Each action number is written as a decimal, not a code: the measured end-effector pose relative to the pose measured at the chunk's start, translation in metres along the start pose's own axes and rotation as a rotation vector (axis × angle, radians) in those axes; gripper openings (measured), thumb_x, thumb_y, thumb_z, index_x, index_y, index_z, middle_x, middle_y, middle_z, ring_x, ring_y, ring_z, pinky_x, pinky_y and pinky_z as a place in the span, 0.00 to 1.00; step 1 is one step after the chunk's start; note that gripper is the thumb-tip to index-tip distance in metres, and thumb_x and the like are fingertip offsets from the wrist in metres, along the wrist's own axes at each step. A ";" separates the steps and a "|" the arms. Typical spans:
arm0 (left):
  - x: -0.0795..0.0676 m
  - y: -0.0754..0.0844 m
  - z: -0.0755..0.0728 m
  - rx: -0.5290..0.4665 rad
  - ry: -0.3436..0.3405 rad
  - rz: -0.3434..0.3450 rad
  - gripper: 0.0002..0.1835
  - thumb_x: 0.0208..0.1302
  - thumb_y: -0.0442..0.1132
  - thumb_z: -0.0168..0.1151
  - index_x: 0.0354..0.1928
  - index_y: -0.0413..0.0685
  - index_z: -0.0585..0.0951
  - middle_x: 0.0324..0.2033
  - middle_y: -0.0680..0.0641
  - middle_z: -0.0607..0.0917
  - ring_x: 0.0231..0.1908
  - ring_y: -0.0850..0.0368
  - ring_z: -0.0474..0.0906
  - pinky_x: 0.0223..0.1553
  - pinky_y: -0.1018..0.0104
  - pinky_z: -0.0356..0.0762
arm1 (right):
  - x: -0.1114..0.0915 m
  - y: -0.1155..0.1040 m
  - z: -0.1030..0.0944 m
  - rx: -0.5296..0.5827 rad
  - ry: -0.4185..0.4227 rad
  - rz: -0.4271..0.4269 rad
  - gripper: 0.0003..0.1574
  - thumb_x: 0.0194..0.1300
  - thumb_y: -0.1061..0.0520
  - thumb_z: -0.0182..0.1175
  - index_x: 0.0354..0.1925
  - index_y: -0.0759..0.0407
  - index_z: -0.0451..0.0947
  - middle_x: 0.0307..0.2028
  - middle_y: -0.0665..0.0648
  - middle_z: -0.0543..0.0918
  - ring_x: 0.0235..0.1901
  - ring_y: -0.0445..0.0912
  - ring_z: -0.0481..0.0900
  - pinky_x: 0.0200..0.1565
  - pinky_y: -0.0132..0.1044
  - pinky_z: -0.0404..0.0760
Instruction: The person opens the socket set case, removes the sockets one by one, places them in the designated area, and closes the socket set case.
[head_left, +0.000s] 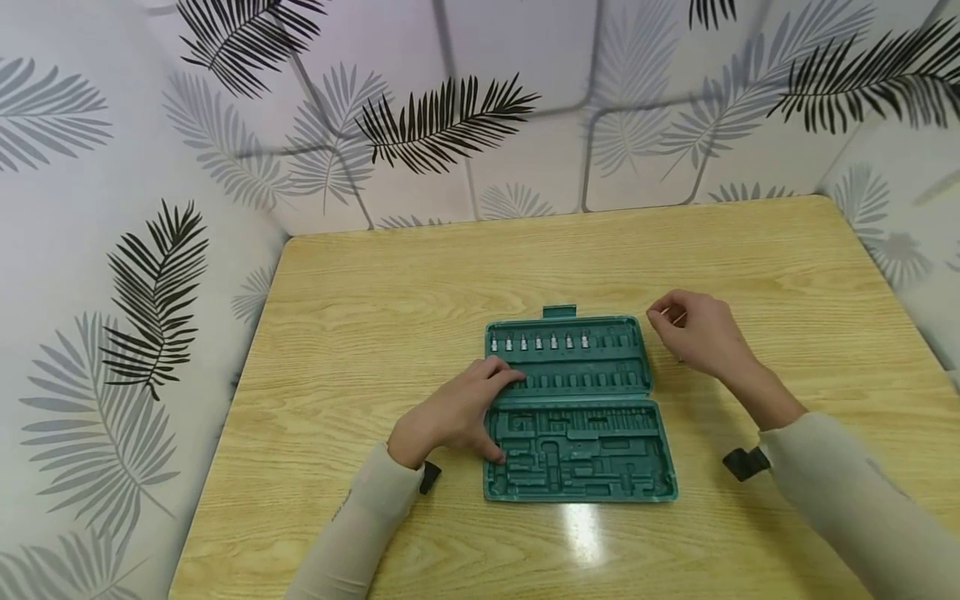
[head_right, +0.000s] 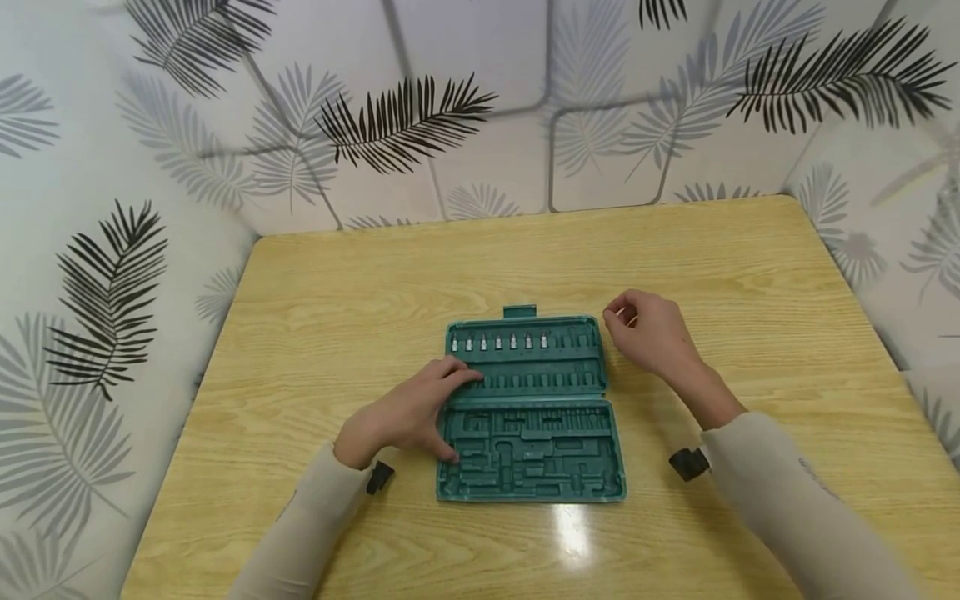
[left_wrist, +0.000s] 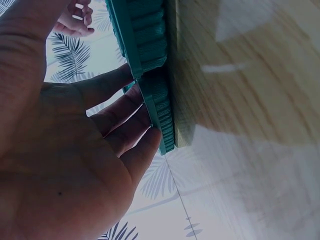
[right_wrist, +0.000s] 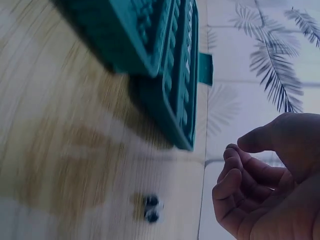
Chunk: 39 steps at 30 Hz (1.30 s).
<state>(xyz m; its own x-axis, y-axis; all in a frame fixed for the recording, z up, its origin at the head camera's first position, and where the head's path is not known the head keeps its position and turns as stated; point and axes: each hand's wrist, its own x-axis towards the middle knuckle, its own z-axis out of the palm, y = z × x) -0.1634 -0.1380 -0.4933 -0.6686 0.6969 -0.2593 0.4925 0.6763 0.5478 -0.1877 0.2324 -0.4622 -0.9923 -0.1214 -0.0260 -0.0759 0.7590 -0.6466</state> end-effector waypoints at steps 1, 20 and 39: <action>-0.001 0.002 -0.002 0.007 -0.001 -0.006 0.60 0.48 0.51 0.92 0.81 0.46 0.69 0.71 0.42 0.72 0.70 0.46 0.71 0.73 0.49 0.77 | 0.002 -0.004 0.003 0.000 -0.019 -0.006 0.20 0.83 0.52 0.57 0.54 0.67 0.86 0.42 0.67 0.89 0.35 0.53 0.86 0.30 0.40 0.80; -0.004 0.009 -0.006 0.031 -0.014 -0.022 0.61 0.49 0.51 0.92 0.82 0.47 0.68 0.71 0.43 0.72 0.69 0.48 0.70 0.72 0.52 0.77 | 0.029 -0.040 0.048 -0.065 -0.274 -0.029 0.23 0.83 0.55 0.57 0.63 0.71 0.85 0.56 0.71 0.90 0.52 0.61 0.89 0.55 0.59 0.87; -0.006 0.009 -0.007 0.024 -0.015 -0.013 0.60 0.48 0.51 0.92 0.82 0.46 0.68 0.71 0.44 0.72 0.69 0.48 0.70 0.73 0.52 0.76 | 0.030 -0.031 0.059 0.062 -0.191 0.008 0.14 0.81 0.52 0.64 0.49 0.63 0.86 0.40 0.61 0.88 0.37 0.50 0.82 0.40 0.39 0.76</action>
<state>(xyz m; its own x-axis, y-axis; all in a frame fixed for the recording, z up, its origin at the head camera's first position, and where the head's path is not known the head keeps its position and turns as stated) -0.1590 -0.1378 -0.4813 -0.6665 0.6916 -0.2785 0.4972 0.6906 0.5252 -0.2097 0.1674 -0.4880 -0.9558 -0.2388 -0.1715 -0.0558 0.7200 -0.6917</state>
